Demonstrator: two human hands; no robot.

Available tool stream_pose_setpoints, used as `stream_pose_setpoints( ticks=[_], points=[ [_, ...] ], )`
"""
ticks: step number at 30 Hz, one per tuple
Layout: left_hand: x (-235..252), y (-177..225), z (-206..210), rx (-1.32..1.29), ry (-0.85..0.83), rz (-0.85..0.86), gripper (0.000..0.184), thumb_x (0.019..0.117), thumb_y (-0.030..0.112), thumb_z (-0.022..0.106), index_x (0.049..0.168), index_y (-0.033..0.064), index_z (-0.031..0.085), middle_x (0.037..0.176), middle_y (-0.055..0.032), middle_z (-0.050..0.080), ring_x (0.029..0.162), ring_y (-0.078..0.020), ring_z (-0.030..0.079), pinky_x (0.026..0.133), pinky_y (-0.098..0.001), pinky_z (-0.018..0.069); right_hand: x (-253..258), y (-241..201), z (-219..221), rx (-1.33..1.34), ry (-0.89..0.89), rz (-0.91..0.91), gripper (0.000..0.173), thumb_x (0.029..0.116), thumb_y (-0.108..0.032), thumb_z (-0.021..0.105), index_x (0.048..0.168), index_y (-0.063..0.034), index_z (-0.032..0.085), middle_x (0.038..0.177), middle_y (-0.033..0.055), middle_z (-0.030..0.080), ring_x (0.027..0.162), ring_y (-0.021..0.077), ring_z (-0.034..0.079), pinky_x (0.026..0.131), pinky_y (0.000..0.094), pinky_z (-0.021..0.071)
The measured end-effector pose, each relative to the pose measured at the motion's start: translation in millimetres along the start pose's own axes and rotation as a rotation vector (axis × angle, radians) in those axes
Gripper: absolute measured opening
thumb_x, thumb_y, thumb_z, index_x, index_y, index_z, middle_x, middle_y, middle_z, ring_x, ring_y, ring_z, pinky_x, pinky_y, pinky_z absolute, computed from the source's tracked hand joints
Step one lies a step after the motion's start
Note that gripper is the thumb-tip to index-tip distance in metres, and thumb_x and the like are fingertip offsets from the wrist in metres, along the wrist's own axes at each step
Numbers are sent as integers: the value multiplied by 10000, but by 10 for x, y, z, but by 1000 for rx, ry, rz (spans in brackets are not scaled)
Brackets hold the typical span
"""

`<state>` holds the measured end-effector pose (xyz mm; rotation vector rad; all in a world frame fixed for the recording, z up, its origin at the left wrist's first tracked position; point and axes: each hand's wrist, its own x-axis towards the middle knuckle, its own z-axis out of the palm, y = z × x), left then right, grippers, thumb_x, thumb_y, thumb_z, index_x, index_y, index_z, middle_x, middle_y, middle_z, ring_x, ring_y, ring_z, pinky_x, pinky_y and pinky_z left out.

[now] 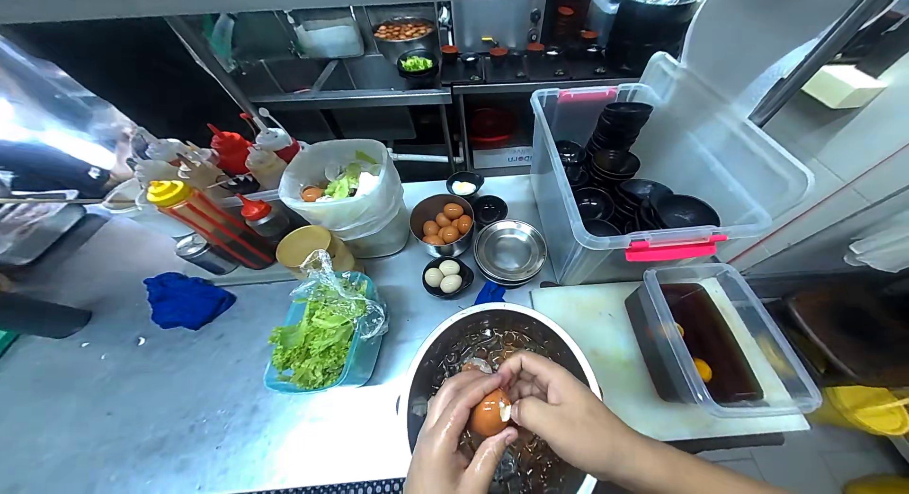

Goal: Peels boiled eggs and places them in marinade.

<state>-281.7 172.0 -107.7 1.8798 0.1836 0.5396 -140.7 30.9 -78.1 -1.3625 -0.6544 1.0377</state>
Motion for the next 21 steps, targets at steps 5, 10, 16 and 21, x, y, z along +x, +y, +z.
stream_pose_setpoints(
  ticks=[5, 10, 16, 21],
  points=[
    [-9, 12, 8, -8, 12, 2, 485, 881, 215, 818, 1320, 83, 658, 1317, -110, 633, 1215, -216, 627, 1005, -364, 583, 13, 3, 23, 29, 35, 28, 245, 882, 27, 542, 1105, -57, 598, 1014, 63, 671, 854, 134, 675, 752, 296, 584],
    [-17, 18, -8, -126, 22, -64, 548, 873, 213, 827, 1340, 14, 619, 1339, -147, 630, 1206, -260, 641, 1005, -404, 589, 9, 35, 14, 90, 26, 35, 209, 927, 1, 493, 1096, -51, 604, 990, 71, 663, 823, 153, 674, 720, 319, 592],
    [-4, 22, -18, -54, 21, -56, 555, 871, 253, 828, 1328, 9, 629, 1315, -132, 660, 1203, -233, 650, 1023, -392, 577, -10, 36, 3, 102, -7, -12, 195, 944, -85, 574, 1136, -48, 578, 1015, 70, 668, 870, 148, 676, 762, 319, 584],
    [-11, -3, 2, -24, 24, -24, 558, 869, 235, 832, 1337, 8, 631, 1318, -128, 660, 1201, -228, 654, 1027, -390, 578, -20, 9, 19, 6, 32, -7, 220, 908, -32, 559, 1124, -62, 590, 1005, 54, 683, 841, 127, 682, 742, 294, 585]
  ],
)
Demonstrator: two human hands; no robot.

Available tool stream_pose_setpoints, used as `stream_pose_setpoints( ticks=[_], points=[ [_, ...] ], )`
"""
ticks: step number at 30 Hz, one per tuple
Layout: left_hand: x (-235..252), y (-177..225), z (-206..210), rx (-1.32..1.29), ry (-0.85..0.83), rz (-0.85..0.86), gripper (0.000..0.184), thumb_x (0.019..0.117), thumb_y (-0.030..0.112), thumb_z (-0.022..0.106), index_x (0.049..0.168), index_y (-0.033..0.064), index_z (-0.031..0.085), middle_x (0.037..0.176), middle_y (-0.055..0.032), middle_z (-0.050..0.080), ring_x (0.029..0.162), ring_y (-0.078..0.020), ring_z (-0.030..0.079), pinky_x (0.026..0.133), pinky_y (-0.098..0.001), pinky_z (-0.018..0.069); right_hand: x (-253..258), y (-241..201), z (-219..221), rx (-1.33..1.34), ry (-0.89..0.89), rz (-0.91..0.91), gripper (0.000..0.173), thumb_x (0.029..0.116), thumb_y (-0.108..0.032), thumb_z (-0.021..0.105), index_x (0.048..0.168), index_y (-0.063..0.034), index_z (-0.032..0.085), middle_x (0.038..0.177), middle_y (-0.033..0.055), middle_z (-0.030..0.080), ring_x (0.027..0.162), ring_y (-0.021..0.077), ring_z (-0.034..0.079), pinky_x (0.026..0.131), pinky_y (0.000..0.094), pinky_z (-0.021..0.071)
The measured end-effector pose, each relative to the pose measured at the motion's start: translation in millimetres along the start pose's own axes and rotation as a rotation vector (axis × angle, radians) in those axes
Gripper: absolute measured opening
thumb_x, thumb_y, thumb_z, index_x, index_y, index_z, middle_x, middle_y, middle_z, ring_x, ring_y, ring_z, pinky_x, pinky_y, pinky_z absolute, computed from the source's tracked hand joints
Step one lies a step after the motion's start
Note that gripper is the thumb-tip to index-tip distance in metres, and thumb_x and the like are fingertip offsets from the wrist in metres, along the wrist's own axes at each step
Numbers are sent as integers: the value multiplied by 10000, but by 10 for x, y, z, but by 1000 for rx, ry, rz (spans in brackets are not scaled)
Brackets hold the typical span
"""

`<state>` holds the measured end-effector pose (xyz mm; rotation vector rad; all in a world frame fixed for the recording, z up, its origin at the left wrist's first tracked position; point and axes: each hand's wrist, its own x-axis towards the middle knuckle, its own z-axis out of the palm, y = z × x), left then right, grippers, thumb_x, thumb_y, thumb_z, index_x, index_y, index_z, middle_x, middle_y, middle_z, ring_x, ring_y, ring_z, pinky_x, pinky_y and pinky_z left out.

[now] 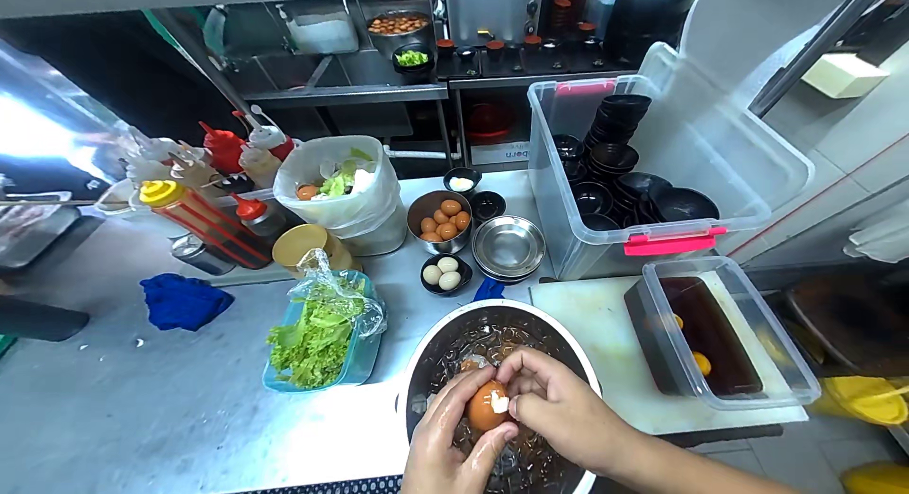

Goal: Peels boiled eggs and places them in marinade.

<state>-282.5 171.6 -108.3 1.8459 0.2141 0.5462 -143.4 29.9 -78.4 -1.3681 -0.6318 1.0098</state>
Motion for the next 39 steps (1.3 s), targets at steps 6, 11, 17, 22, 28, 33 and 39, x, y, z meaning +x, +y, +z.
stream_pose_setpoints(
  ticks=[6, 11, 17, 22, 28, 33, 39],
  points=[
    [-9, 3, 2, 24, -15, 10, 535, 878, 231, 822, 1329, 7, 641, 1323, -129, 660, 1208, -215, 653, 1031, -374, 576, -7, -17, 2, -75, 17, -3, 225, 892, -35, 602, 1114, -75, 599, 989, 40, 688, 812, 117, 688, 725, 282, 596],
    [-4, 14, -1, 9, -31, -2, 539, 888, 231, 810, 1335, -11, 629, 1317, -125, 666, 1194, -205, 662, 1022, -367, 583, -2, -24, 10, -80, 30, 18, 232, 881, -10, 593, 1102, -79, 593, 995, 36, 683, 826, 112, 689, 732, 278, 600],
    [21, 81, -39, -227, -25, -101, 595, 886, 207, 810, 1357, -66, 570, 1305, -167, 657, 1132, -252, 686, 979, -383, 603, -2, 6, -6, -18, 8, -12, 236, 922, 15, 483, 1111, -50, 609, 990, 58, 691, 809, 142, 699, 719, 318, 614],
    [31, 47, -45, -175, -1, -93, 585, 871, 239, 827, 1339, -34, 605, 1283, -152, 675, 1141, -253, 682, 985, -389, 598, 6, -7, -32, 33, -63, -24, 250, 935, -54, 532, 1181, -38, 570, 1055, 78, 666, 896, 152, 682, 784, 326, 592],
    [16, -8, -30, -28, -20, -21, 557, 855, 282, 844, 1316, 32, 658, 1270, -100, 693, 1169, -250, 661, 1020, -419, 573, 19, 18, -9, 36, -32, 16, 225, 902, -36, 542, 1125, -61, 566, 1034, 68, 661, 877, 142, 673, 766, 314, 578],
    [9, -23, -24, 20, -37, 4, 544, 860, 290, 839, 1322, 62, 669, 1279, -68, 693, 1171, -235, 653, 1015, -415, 571, 18, 16, 12, 49, -13, 18, 224, 888, 14, 535, 1100, -56, 553, 1024, 77, 668, 867, 146, 682, 765, 317, 588],
    [20, 52, -39, -139, -49, -80, 588, 878, 266, 822, 1343, -28, 614, 1290, -140, 677, 1152, -248, 679, 995, -389, 596, 11, 27, 3, 19, 26, 43, 213, 931, 26, 471, 1085, -55, 593, 985, 67, 680, 819, 142, 691, 718, 305, 602]
  ],
)
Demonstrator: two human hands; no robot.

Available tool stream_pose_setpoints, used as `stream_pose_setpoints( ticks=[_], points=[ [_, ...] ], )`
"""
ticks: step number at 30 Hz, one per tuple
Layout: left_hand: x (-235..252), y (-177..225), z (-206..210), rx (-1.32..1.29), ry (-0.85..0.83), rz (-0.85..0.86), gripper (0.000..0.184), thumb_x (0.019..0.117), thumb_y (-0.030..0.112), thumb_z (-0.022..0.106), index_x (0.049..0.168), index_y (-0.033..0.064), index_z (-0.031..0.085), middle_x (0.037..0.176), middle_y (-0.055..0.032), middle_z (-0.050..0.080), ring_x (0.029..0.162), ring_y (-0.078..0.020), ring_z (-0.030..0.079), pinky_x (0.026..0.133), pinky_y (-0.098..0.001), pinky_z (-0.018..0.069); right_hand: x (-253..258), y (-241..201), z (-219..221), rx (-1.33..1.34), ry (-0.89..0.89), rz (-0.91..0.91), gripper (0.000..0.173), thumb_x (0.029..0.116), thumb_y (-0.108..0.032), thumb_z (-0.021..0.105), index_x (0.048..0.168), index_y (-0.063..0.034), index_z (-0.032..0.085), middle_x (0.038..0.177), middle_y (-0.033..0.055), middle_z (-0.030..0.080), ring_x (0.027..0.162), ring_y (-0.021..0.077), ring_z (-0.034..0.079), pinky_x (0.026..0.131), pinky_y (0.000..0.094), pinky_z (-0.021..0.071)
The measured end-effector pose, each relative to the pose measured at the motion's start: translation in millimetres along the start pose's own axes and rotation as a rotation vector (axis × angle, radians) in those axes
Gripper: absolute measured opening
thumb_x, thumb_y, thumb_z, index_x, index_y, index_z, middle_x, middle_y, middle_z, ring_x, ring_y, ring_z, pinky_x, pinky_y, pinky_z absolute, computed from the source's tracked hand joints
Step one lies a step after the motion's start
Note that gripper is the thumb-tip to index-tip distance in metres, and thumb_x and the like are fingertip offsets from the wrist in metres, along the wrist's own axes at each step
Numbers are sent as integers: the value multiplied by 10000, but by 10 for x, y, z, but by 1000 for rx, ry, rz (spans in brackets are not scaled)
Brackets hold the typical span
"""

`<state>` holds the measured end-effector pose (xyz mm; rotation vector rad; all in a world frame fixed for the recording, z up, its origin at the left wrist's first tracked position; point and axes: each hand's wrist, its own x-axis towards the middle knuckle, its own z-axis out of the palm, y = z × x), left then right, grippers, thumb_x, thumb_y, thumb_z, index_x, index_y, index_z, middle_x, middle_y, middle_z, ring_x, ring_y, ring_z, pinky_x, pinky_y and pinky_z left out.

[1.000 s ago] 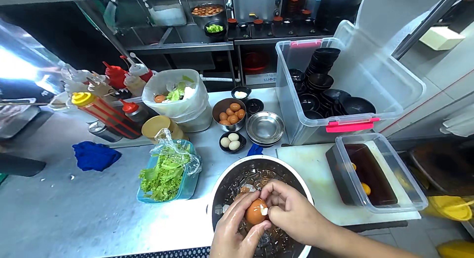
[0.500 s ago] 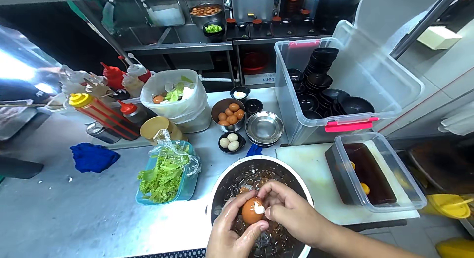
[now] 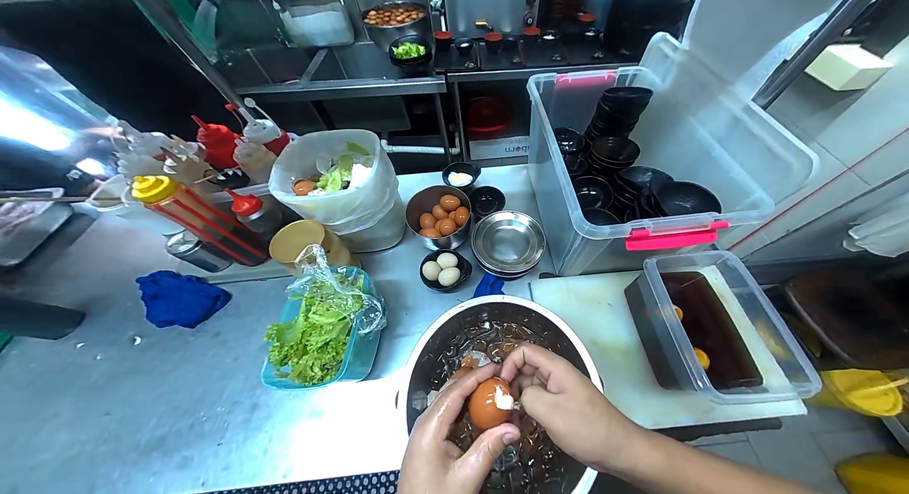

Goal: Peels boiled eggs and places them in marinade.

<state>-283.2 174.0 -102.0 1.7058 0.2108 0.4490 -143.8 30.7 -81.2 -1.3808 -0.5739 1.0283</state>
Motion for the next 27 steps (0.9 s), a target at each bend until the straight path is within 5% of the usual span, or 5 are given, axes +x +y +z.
stream_pose_setpoints(
  ticks=[4, 9, 13, 27],
  points=[
    [6, -13, -26, -192, -9, -38, 634, 908, 278, 793, 1379, -76, 562, 1353, -217, 609, 1178, -311, 655, 996, -422, 593, -16, 40, -13, 41, 46, -30, 240, 1003, -53, 391, 1003, -53, 631, 923, 77, 684, 718, 182, 692, 643, 354, 622],
    [18, 11, -42, -217, 10, -75, 640, 895, 284, 804, 1380, -67, 574, 1353, -211, 602, 1153, -298, 666, 953, -395, 614, -63, 53, -26, -62, 51, -155, 291, 1092, -193, 419, 1105, -42, 668, 995, 54, 687, 779, 148, 693, 689, 328, 624],
    [18, -8, -31, -167, 23, -60, 626, 875, 284, 824, 1358, -49, 605, 1328, -192, 623, 1154, -290, 665, 960, -393, 613, -82, 52, -32, -185, 37, -209, 207, 1011, -162, 588, 1162, -38, 655, 1010, 57, 696, 828, 135, 700, 723, 308, 622],
    [12, -56, -12, 59, 26, 32, 601, 818, 306, 871, 1308, 17, 676, 1280, -121, 662, 1132, -220, 671, 935, -343, 616, -57, 121, -21, -511, 117, -408, 236, 907, -95, 620, 1128, -46, 686, 1037, 55, 697, 871, 61, 674, 747, 209, 586]
  ],
)
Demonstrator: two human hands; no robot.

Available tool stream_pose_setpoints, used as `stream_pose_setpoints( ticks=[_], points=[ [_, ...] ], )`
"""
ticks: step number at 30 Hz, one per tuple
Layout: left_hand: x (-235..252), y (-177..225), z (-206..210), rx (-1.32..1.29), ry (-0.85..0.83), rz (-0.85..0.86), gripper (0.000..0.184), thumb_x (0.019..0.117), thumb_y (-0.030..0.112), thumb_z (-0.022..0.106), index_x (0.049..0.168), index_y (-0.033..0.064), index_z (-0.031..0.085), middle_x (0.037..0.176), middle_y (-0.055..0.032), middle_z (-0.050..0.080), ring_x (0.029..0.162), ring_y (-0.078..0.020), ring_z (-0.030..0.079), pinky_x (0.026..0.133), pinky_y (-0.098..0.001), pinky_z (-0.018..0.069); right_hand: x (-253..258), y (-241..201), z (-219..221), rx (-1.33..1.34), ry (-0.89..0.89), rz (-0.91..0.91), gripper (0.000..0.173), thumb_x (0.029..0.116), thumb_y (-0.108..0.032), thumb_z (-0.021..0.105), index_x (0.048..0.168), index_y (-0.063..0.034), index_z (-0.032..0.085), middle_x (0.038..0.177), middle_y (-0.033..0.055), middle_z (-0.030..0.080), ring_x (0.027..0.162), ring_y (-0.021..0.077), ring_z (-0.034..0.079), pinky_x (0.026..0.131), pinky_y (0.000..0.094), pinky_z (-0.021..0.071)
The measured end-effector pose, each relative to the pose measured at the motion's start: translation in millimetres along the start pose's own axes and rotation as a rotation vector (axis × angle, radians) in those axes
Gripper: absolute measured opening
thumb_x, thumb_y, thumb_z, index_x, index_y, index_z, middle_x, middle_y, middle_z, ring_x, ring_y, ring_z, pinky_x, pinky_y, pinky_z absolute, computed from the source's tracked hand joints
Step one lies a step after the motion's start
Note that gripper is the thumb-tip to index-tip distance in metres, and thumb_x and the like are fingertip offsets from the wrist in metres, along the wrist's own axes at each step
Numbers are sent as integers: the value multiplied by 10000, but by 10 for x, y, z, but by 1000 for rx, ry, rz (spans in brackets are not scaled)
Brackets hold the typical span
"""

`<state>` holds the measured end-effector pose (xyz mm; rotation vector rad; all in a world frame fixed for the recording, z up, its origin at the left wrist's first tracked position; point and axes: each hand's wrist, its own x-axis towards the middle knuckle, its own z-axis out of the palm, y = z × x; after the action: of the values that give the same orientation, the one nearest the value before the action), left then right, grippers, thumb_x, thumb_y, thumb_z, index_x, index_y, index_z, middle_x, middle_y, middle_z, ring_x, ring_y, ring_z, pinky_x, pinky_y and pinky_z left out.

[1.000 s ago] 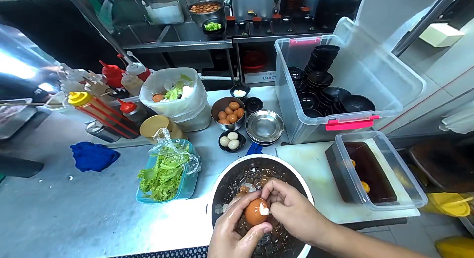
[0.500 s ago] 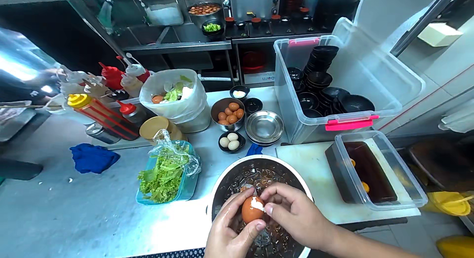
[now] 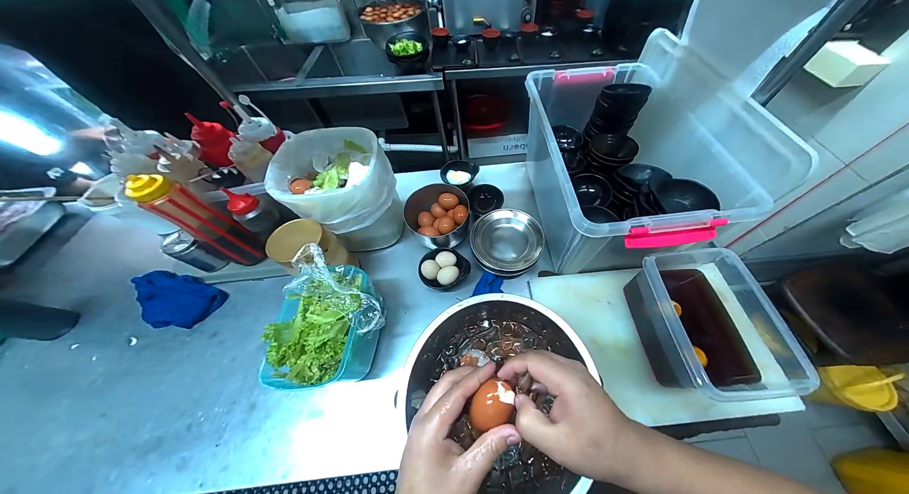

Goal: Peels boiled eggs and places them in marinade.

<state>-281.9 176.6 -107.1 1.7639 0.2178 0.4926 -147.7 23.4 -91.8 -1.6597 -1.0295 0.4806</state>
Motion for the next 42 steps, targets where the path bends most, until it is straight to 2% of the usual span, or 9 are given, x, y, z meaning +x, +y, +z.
stream_pose_setpoints(
  ticks=[6, 9, 13, 16, 18, 20, 23, 27, 42],
  points=[
    [-12, 3, 3, 4, -27, 20, 606, 835, 346, 858, 1308, 17, 673, 1284, -130, 669, 1145, -235, 675, 953, -373, 616, 5, 34, -13, -49, 38, -14, 186, 932, -78, 572, 1062, -71, 705, 940, 23, 698, 780, 41, 642, 686, 186, 551],
    [-13, 15, -1, -37, -18, -4, 629, 828, 347, 864, 1317, 6, 664, 1295, -141, 664, 1144, -251, 679, 949, -384, 622, -3, 28, -48, 24, 15, -1, 242, 987, -68, 484, 1073, -62, 710, 960, 34, 705, 822, 77, 669, 727, 246, 581],
    [-5, 0, -3, -107, -8, 2, 625, 830, 314, 867, 1318, -12, 653, 1291, -158, 658, 1135, -270, 679, 950, -393, 621, -8, 25, -83, 166, 23, 47, 309, 1041, -73, 383, 1008, -56, 690, 907, 29, 694, 759, 106, 685, 679, 288, 615],
    [-1, -2, -5, -135, 5, 7, 620, 824, 288, 874, 1310, -25, 650, 1281, -169, 657, 1129, -277, 678, 951, -397, 619, -26, 38, -93, 192, -4, 35, 276, 1084, -190, 463, 1090, -40, 694, 961, 52, 688, 797, 113, 676, 707, 291, 605],
    [-3, 6, -4, -98, 7, 10, 619, 816, 298, 879, 1306, -10, 658, 1274, -156, 660, 1132, -266, 675, 953, -387, 617, -34, 42, -74, 177, -11, 22, 246, 1045, -254, 579, 1128, -46, 682, 1011, 54, 684, 836, 96, 667, 724, 266, 593],
    [-4, 10, 0, -47, 7, 17, 618, 809, 318, 883, 1305, 17, 670, 1269, -136, 665, 1135, -243, 672, 950, -371, 615, -39, 44, -57, 177, -16, 10, 236, 1012, -239, 635, 1133, -41, 678, 1044, 64, 679, 877, 96, 669, 756, 257, 596],
    [-4, -6, -4, 0, -5, 51, 598, 816, 326, 877, 1299, 34, 678, 1262, -123, 668, 1145, -235, 664, 962, -369, 606, -36, 47, -50, 161, -9, 5, 199, 997, -180, 632, 1125, -38, 687, 1045, 63, 687, 890, 95, 675, 776, 254, 599],
    [-5, -25, 1, 47, -17, 76, 586, 816, 338, 878, 1289, 49, 687, 1259, -107, 671, 1148, -226, 661, 967, -375, 603, -43, 56, -42, 125, 13, -5, 170, 982, -137, 610, 1096, -45, 696, 1007, 55, 692, 853, 82, 671, 750, 239, 594],
    [-18, -15, 14, 129, -14, 88, 569, 833, 358, 859, 1280, 48, 691, 1258, -104, 678, 1164, -204, 660, 980, -361, 597, -67, 97, 34, -123, 175, -128, 120, 964, -151, 617, 970, -75, 710, 879, 16, 701, 744, 27, 643, 644, 176, 553]
  ],
)
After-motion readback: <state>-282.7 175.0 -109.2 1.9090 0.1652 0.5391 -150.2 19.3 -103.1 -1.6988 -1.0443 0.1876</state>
